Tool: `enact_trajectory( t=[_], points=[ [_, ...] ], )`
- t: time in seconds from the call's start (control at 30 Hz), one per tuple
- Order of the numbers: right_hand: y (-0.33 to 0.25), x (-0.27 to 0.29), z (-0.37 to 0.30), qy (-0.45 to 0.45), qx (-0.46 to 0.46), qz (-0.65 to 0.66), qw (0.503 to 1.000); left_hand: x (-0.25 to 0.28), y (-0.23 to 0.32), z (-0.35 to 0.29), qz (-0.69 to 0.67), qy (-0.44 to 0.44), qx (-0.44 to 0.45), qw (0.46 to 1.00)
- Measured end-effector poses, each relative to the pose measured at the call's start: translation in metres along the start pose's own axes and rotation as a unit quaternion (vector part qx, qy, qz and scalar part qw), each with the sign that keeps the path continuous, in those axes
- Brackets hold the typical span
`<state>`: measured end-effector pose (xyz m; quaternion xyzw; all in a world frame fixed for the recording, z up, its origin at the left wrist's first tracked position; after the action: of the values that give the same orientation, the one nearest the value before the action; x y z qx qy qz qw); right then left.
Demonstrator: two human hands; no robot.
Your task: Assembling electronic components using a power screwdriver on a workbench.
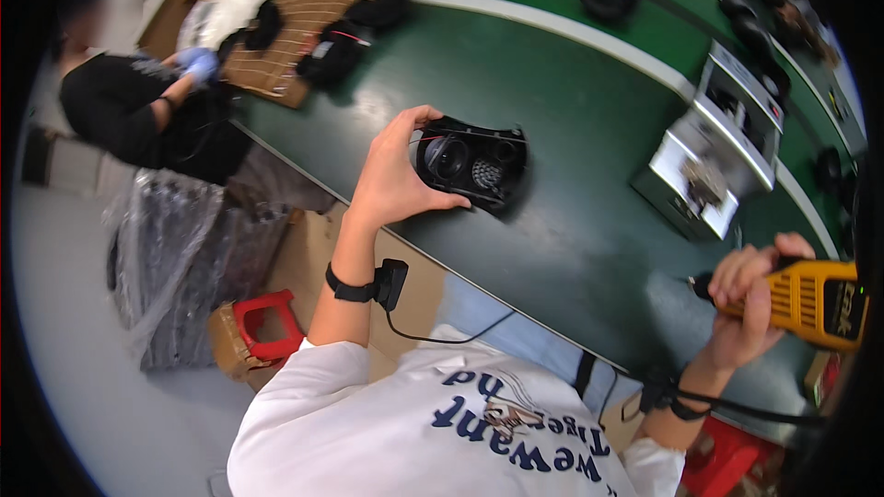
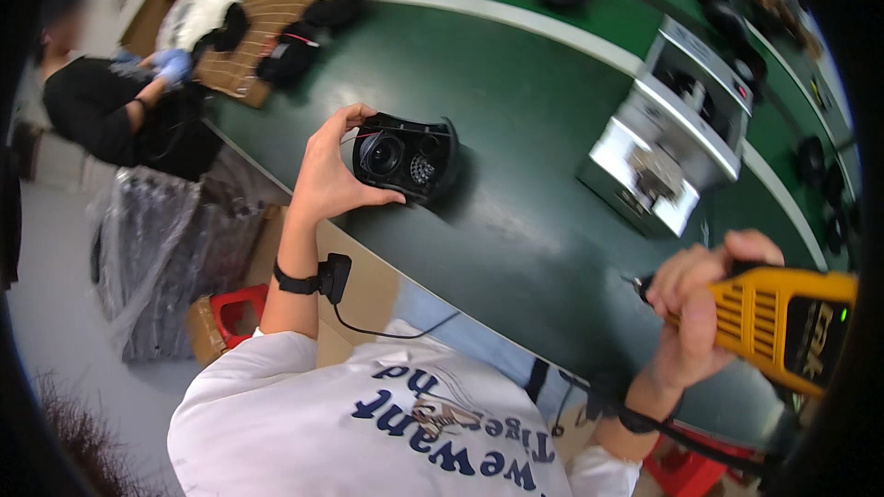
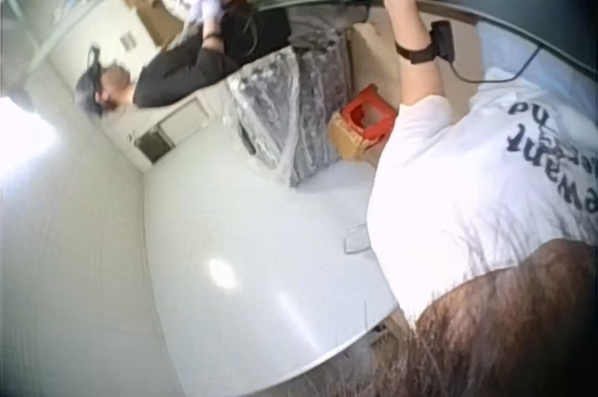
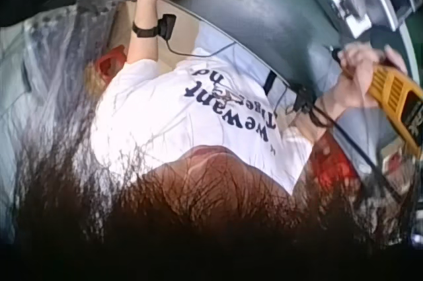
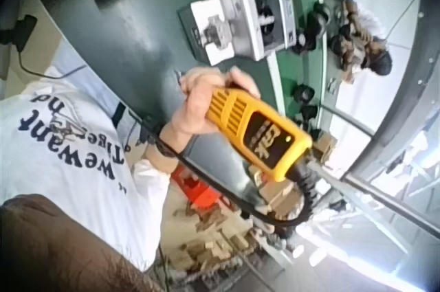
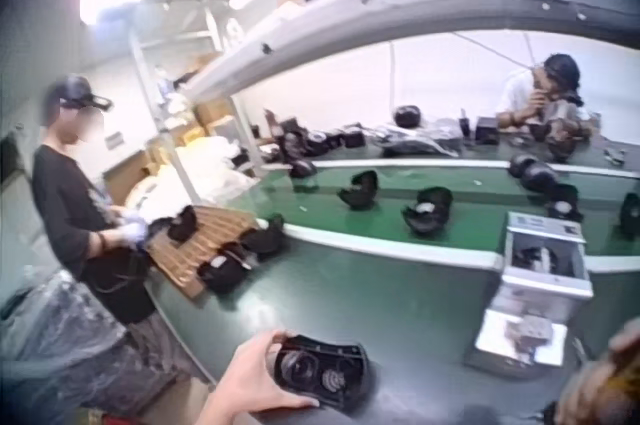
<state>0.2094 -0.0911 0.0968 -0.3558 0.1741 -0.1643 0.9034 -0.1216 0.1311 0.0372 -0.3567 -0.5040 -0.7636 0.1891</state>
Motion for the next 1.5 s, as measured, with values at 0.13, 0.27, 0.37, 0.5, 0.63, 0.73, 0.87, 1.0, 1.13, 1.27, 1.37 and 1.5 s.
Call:
enact_trajectory(
  t=[0.13, 0.27, 0.37, 0.5, 0.63, 0.73, 0.87, 1.0, 1.13, 1.27, 1.37, 1.5],
  points=[
    [0.006, -0.013, 0.004, 0.012, -0.029, -0.002, 0.999, -0.056, 0.069, -0.008, -0.032, -0.114, -0.064, 0.991],
    [0.023, -0.021, -0.005, -0.048, -0.099, -0.084, 0.990, -0.087, 0.106, -0.011, -0.054, -0.171, -0.124, 0.976],
    [0.025, -0.022, -0.010, -0.053, -0.082, -0.112, 0.989, -0.097, 0.106, -0.014, -0.124, -0.186, -0.147, 0.964],
    [0.024, -0.016, -0.009, -0.057, -0.075, -0.118, 0.988, -0.098, 0.102, -0.020, -0.201, -0.190, -0.182, 0.944],
    [0.026, -0.012, -0.009, -0.070, -0.062, -0.117, 0.989, -0.104, 0.101, -0.025, -0.202, -0.136, -0.172, 0.955],
    [0.028, -0.012, -0.009, -0.105, -0.032, -0.139, 0.984, -0.106, 0.105, -0.030, -0.176, -0.076, -0.127, 0.973],
    [0.029, -0.014, -0.010, -0.096, -0.040, -0.114, 0.988, -0.101, 0.126, -0.031, -0.108, -0.019, -0.141, 0.984],
    [0.028, -0.014, -0.011, -0.120, -0.049, -0.107, 0.986, -0.106, 0.148, -0.041, -0.023, 0.034, -0.215, 0.976],
    [0.027, -0.016, -0.011, -0.114, -0.050, -0.114, 0.986, -0.114, 0.160, -0.048, -0.009, 0.023, -0.230, 0.973],
    [0.027, -0.018, -0.009, -0.123, -0.062, -0.104, 0.985, -0.113, 0.161, -0.049, -0.040, -0.043, -0.232, 0.971],
    [0.027, -0.018, -0.011, -0.132, -0.048, -0.123, 0.982, -0.106, 0.166, -0.050, -0.112, -0.135, -0.215, 0.961],
    [0.026, -0.017, -0.010, -0.120, -0.054, -0.118, 0.984, -0.099, 0.163, -0.043, -0.215, -0.230, -0.222, 0.923]
  ],
)
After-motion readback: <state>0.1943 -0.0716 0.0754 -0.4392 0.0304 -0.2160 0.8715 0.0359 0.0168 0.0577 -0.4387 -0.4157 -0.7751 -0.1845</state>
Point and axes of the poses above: each hand's wrist, its own z-axis towards the middle knuckle, its own x-axis out of the back of the hand, y = z × x, the point moved 5 cm from there along z, towards the middle knuckle, and after that the axes turned 11 degrees about x, right-handed, at the moved point
